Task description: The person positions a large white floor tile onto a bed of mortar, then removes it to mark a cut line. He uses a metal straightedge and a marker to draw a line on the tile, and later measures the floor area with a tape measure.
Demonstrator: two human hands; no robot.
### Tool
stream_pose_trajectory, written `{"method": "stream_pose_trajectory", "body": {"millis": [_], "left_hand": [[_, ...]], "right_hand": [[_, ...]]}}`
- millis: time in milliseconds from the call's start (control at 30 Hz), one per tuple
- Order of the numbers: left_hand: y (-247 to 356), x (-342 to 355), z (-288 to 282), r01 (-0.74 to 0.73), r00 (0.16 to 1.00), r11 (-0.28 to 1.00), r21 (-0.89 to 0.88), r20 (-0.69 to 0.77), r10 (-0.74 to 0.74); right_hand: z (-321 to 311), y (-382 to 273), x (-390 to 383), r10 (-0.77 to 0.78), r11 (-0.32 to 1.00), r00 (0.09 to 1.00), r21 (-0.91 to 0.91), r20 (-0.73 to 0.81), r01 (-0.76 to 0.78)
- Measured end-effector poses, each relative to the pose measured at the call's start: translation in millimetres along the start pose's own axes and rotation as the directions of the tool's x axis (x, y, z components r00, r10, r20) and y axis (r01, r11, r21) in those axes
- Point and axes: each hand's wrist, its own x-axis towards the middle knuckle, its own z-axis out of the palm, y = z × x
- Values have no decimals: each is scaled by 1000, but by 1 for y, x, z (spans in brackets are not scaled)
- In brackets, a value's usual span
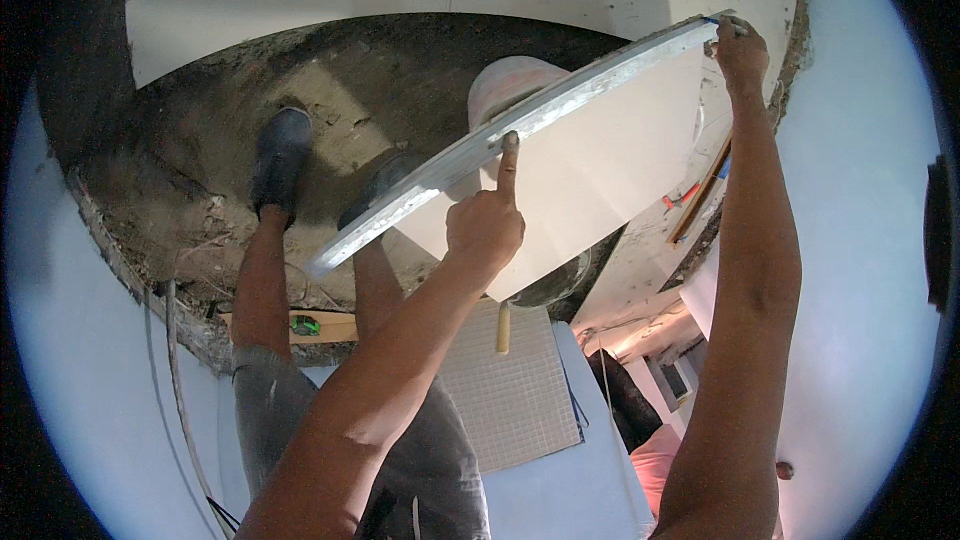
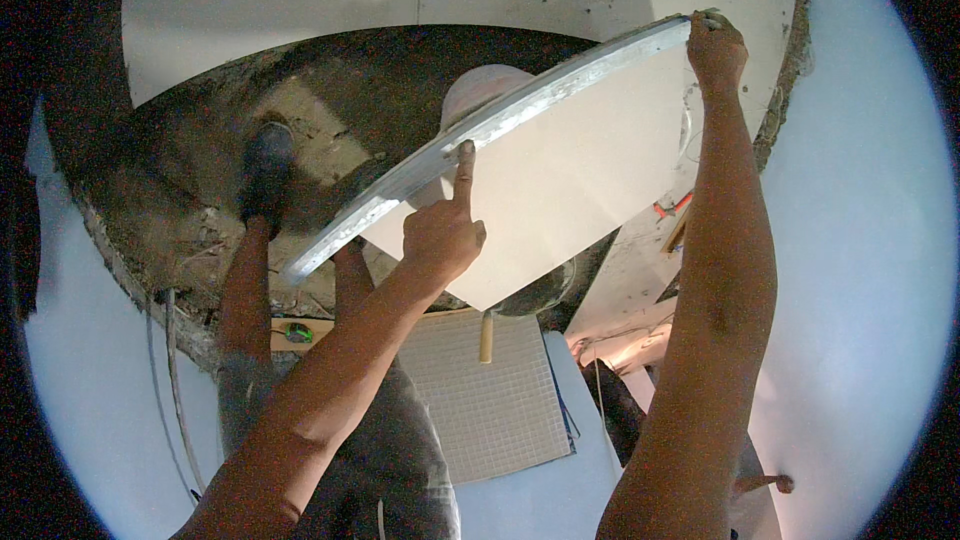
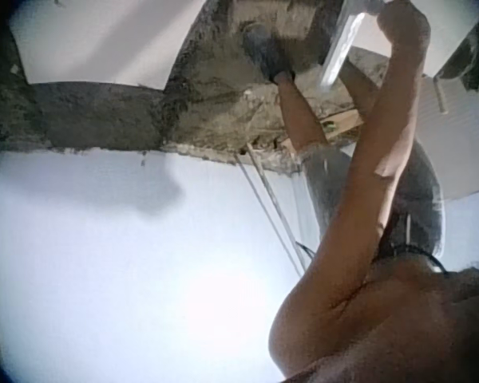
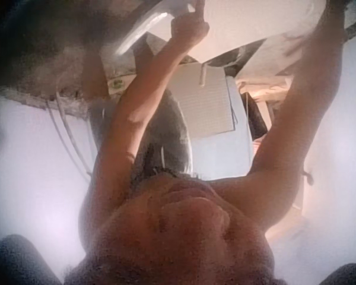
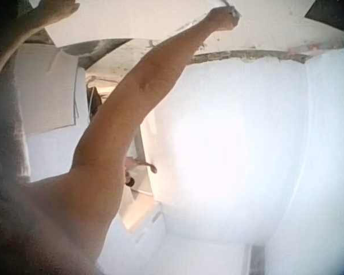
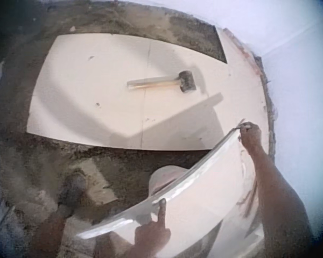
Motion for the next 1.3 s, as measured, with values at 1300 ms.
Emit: {"method": "stream_pose_trajectory", "body": {"millis": [1300], "left_hand": [[-36,-29,14,-177,973,981,-85,-168,161]], "right_hand": [[-176,-329,-208,-242,374,967,927,81,16]]}}
